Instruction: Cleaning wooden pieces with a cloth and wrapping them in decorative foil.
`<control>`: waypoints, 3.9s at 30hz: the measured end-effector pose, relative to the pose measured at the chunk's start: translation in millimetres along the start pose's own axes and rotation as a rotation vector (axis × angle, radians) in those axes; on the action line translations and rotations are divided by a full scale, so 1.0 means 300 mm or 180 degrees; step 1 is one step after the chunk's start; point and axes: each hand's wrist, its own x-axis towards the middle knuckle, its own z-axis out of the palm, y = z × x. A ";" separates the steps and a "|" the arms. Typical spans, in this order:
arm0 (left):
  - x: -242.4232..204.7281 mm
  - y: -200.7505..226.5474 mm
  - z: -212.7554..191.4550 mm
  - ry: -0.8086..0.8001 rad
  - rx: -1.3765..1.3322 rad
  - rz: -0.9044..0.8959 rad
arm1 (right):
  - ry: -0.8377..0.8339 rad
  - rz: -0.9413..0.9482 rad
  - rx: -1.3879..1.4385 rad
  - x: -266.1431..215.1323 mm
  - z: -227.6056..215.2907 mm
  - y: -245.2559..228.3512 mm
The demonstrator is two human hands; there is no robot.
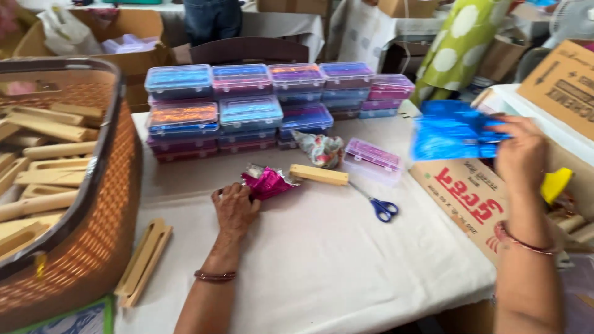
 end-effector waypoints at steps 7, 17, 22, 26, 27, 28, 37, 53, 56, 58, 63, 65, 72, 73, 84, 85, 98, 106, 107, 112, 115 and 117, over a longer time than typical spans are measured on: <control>-0.005 0.001 0.056 -0.0011 -0.0056 -0.0125 | -0.2111 0.1390 -0.2669 -0.132 -0.282 0.574; -0.009 -0.010 0.078 -0.0063 -0.0009 -0.0219 | -0.4149 0.3528 -0.0591 -0.401 -0.096 1.089; 0.002 -0.001 0.077 -0.0176 -0.0086 -0.0201 | -0.3667 0.3633 -0.0129 -0.346 -0.218 0.891; -0.008 -0.016 0.091 -0.0223 0.0023 -0.0136 | -0.3226 0.2028 -0.2232 -0.351 -0.231 0.870; -0.011 -0.017 0.093 -0.0230 0.0031 -0.0137 | -0.3234 0.2031 -0.2224 -0.303 -0.238 0.722; -0.015 -0.019 0.094 -0.0148 -0.0025 -0.0100 | -0.2843 0.2058 -0.2492 -0.254 -0.245 0.574; -0.013 -0.008 0.072 -0.0273 -0.0046 -0.0172 | -0.3667 0.1586 -0.2187 -0.274 -0.246 0.703; -0.010 -0.016 0.089 -0.0210 -0.0060 -0.0111 | -0.2779 0.3359 -0.1574 -0.348 -0.103 0.793; -0.007 -0.011 0.077 -0.0238 -0.0163 -0.0153 | -0.3113 0.2722 -0.1913 -0.352 -0.120 0.756; -0.009 -0.005 0.075 -0.0285 -0.0182 -0.0177 | -0.3219 0.2526 -0.2058 -0.379 -0.143 0.776; -0.023 0.001 0.072 0.0133 -0.0260 0.0021 | -0.2008 0.4120 0.0268 -0.438 -0.180 0.962; -0.020 0.010 0.054 0.0218 -0.0390 -0.0057 | -0.3801 0.2803 -0.0743 -0.383 -0.209 0.931; -0.006 0.007 0.036 0.0804 -0.1390 -0.0374 | -0.2432 0.1409 -0.2634 -0.157 -0.207 0.483; -0.003 -0.001 0.040 0.0627 -0.1426 -0.0405 | -0.1785 0.1067 -0.2546 -0.133 -0.181 0.331; 0.028 -0.177 0.110 -0.0980 -0.4485 0.0183 | -0.2935 0.0149 -0.0106 -0.119 0.674 -0.481; 0.019 -0.183 0.117 -0.1462 -0.4327 -0.0099 | -0.2940 -0.0069 -0.0180 -0.130 0.758 -0.495; -0.032 -0.136 -0.008 0.0088 -0.2176 0.0073 | -0.2115 -0.0377 -0.1106 -0.238 1.043 -0.560; -0.057 -0.079 -0.060 -0.1049 -0.0717 -0.0229 | -0.2148 -0.0230 -0.0594 -0.254 1.036 -0.509; -0.052 -0.070 -0.058 -0.1061 -0.0592 -0.0277 | -0.1912 -0.0370 -0.0528 -0.255 1.017 -0.519; -0.050 -0.063 -0.061 -0.1328 -0.0440 -0.0367 | -0.1877 -0.0450 -0.0560 -0.243 0.968 -0.619; -0.048 -0.114 0.002 -0.1406 -0.0320 -0.0257 | -0.1928 -0.0425 -0.0607 -0.255 0.996 -0.592; -0.046 -0.136 0.026 -0.1405 -0.0218 -0.0121 | -0.2019 -0.0330 -0.0616 -0.276 1.036 -0.552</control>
